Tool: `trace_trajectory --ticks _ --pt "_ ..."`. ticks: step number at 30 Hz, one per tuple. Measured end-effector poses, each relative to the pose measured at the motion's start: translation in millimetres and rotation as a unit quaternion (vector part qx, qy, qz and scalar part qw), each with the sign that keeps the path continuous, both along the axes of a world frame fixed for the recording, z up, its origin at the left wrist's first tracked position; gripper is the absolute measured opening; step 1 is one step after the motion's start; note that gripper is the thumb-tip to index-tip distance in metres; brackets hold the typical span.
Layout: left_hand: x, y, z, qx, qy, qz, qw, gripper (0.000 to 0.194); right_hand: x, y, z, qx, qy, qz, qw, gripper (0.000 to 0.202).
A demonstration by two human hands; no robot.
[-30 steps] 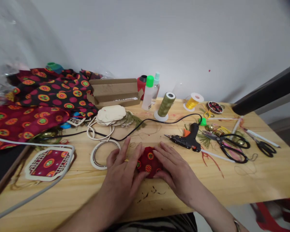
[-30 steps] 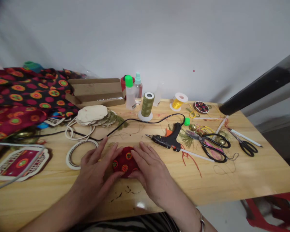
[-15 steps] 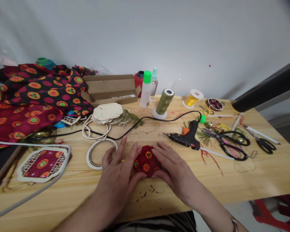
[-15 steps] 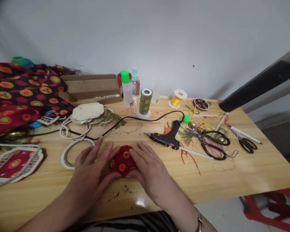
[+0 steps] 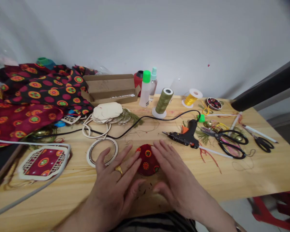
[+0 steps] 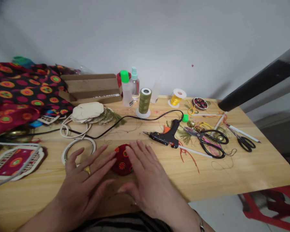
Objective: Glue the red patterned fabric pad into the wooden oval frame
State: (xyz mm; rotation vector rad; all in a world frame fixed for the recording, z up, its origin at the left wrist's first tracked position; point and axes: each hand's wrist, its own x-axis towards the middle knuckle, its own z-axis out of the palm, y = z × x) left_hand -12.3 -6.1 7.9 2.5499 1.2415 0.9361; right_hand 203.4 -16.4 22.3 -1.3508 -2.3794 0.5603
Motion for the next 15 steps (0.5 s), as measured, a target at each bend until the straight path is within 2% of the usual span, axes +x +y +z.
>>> trace_trajectory --ticks 2,5,15 --pt "0 -3 1.8 0.004 0.002 -0.017 1.000 0.031 -9 1 2.0 -0.004 -0.062 0.049 0.997 0.081" --pt "-3 -6 1.2 0.003 0.025 -0.047 0.999 0.034 -17 5 2.2 -0.001 -0.104 0.083 0.991 0.091" --pt "-5 -9 -9.5 0.006 0.014 -0.066 0.998 0.029 -26 13 -5.3 0.005 -0.119 0.105 0.987 0.090"
